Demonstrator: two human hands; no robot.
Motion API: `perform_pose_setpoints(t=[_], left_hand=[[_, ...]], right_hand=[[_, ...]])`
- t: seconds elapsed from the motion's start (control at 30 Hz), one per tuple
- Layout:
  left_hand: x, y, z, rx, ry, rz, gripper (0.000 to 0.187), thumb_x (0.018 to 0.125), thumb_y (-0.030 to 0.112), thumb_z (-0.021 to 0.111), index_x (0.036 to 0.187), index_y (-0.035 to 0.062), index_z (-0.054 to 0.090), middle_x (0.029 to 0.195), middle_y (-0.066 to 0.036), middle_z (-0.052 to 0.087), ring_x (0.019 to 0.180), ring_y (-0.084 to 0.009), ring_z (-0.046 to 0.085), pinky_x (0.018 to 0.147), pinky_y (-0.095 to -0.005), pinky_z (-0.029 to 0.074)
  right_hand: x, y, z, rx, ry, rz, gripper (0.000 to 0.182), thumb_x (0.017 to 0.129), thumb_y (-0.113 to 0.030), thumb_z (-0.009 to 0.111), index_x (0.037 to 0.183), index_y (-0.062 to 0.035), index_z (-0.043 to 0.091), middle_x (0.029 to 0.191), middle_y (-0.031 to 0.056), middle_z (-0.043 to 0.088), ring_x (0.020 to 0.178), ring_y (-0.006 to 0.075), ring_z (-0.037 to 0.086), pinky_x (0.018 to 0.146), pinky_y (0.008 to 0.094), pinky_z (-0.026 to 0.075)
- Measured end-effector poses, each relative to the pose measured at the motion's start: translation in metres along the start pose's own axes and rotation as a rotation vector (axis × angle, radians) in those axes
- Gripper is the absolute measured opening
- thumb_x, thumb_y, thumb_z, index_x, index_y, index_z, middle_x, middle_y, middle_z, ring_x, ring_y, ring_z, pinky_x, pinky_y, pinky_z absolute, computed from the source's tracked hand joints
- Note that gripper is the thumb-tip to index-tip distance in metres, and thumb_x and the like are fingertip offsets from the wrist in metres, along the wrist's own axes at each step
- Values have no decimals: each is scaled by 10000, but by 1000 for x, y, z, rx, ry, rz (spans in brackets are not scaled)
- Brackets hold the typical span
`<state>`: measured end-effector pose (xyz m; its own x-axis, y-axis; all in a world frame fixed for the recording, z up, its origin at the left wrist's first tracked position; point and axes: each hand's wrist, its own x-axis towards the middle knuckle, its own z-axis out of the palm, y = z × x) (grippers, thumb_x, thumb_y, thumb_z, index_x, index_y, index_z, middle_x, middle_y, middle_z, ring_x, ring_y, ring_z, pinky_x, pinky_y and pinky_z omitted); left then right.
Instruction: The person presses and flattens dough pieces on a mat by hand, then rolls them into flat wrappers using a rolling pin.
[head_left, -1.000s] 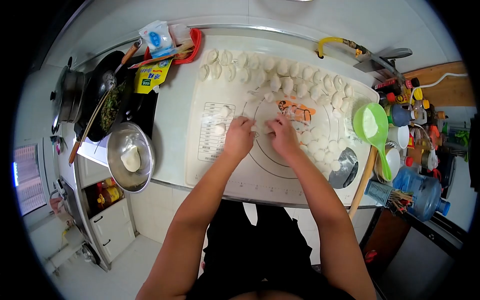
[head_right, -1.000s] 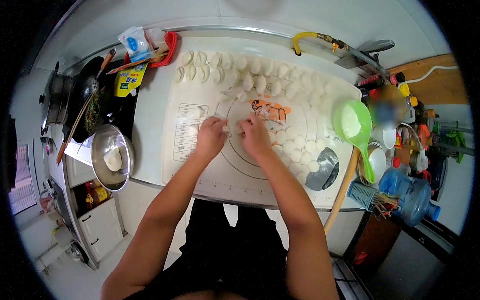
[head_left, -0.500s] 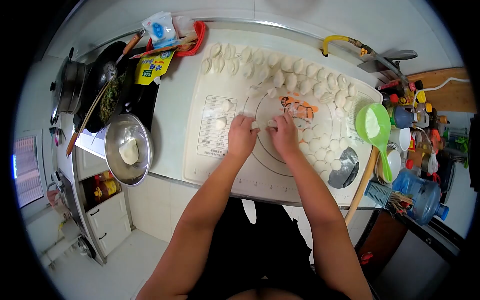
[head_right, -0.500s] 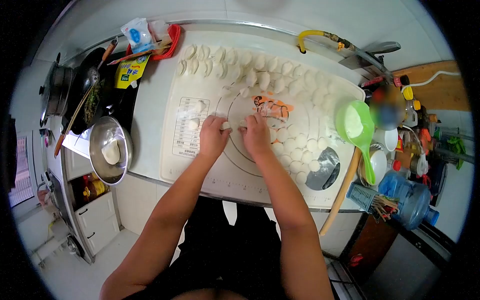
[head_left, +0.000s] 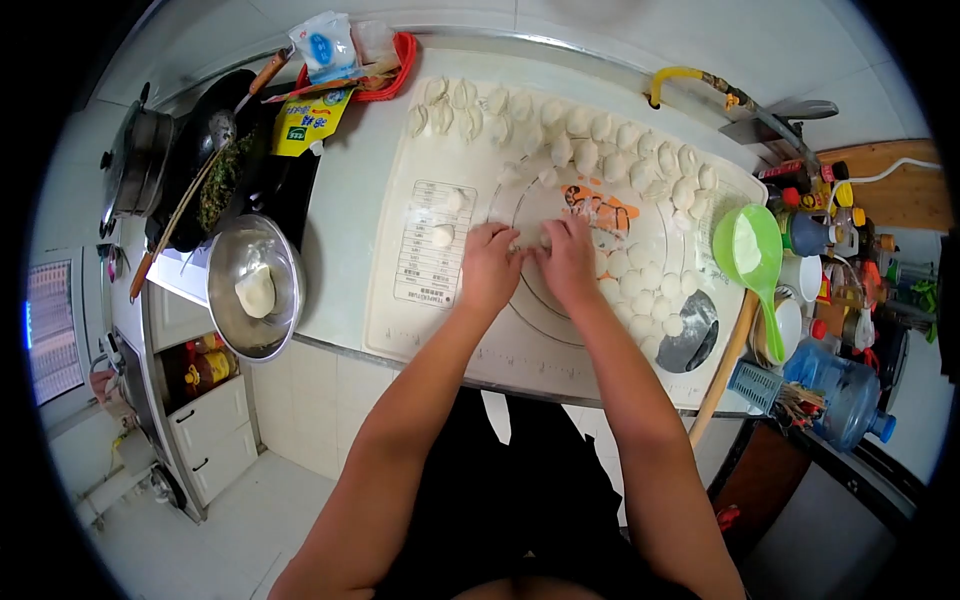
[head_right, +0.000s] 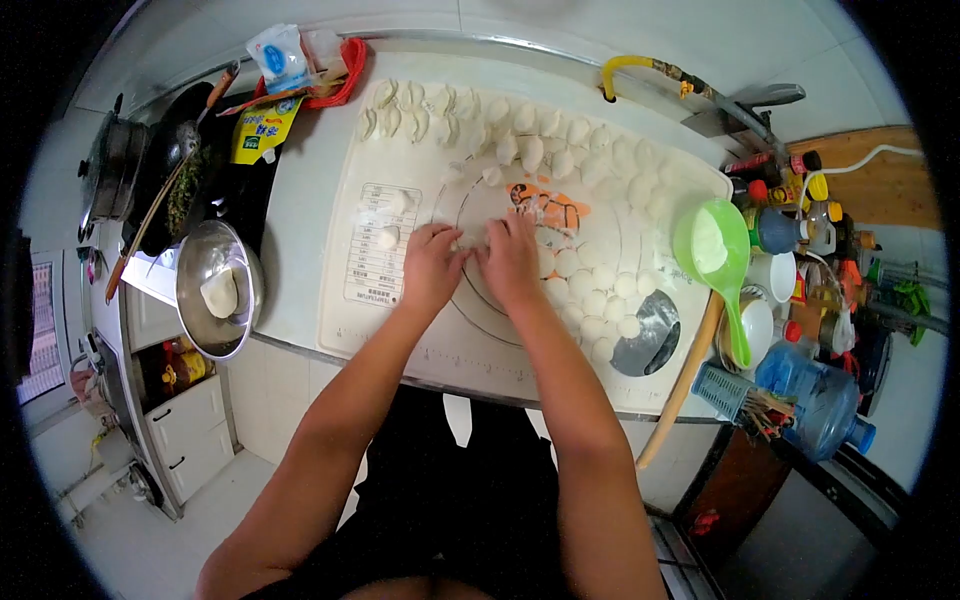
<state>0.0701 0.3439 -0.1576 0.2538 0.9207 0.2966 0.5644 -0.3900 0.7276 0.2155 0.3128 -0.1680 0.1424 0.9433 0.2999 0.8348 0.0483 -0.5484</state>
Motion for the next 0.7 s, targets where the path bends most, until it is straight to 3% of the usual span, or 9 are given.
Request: perform_pose_setpoints(t=[0.17,0.27,0.33,0.37,0.4,0.43,0.47,0.57,0.7], left_hand=[[-25,-17,-6,58,-184,10,166,758,1,684,917,41,709,994,-122,638,953,-329,598,848,-412,488],[-53,-20,-31,67,-232,39,220,770,-3,665,980,44,709,1058,-138,623,1014,-334,583,891,-410,481],[-64,-8,-40,52,-251,4,265,776,-5,653,1030,46,706,1119,-145,614,1077,-340,568,927,-405,474],[-50,1,-39,103,-238,67,318,782,15,654,1096,54,688,1208,-153,585,1142,-357,536,969,-422,455],[-32,5,-37,155,-215,139,374,789,36,656,1162,61,670,1297,-161,556,1208,-373,504,1011,-438,435],[-29,-8,-29,326,-323,177,505,851,170,648,1342,88,566,1502,-158,395,1369,-419,350,1108,-522,330],[-30,-10,-31,336,-324,176,505,851,170,648,1342,88,566,1502,-158,395,1369,-419,350,1108,-522,330],[-30,-10,-31,492,-528,84,627,940,348,560,1502,135,382,1610,-128,228,1475,-431,152,1156,-618,169],[-24,-6,-31,512,-482,98,617,931,323,579,1490,136,397,1598,-124,255,1466,-420,180,1155,-606,184]], right_hand=[[-21,-4,3,11,0,-16,193,714,-16,688,894,-17,618,941,119,529,924,342,545,833,443,461],[-60,-14,-7,36,-117,-112,207,757,-29,652,962,-13,628,1024,141,553,993,359,551,887,430,463],[-76,-34,-16,31,-105,-72,403,781,-55,667,1177,-5,610,1285,172,541,1162,394,525,995,485,423],[-71,-40,-17,33,-109,-65,403,781,-55,667,1177,-5,610,1285,172,541,1162,394,525,995,485,423],[-54,-45,-18,-82,-137,-47,482,813,-137,652,1271,-14,562,1373,164,495,1263,376,465,1063,525,343],[-45,-49,-16,-191,-167,-29,568,846,-219,636,1365,-24,514,1462,156,449,1364,359,405,1131,566,263],[-45,-47,-13,-181,-166,-30,568,846,-219,636,1365,-24,514,1462,156,449,1364,359,405,1131,566,263],[-54,-33,-3,-240,-278,-55,652,873,-317,619,1443,-53,441,1538,116,380,1438,351,316,1152,617,161],[-51,-30,-2,-236,-216,-67,635,895,-342,594,1451,-80,436,1549,104,366,1449,353,302,1153,632,143]])
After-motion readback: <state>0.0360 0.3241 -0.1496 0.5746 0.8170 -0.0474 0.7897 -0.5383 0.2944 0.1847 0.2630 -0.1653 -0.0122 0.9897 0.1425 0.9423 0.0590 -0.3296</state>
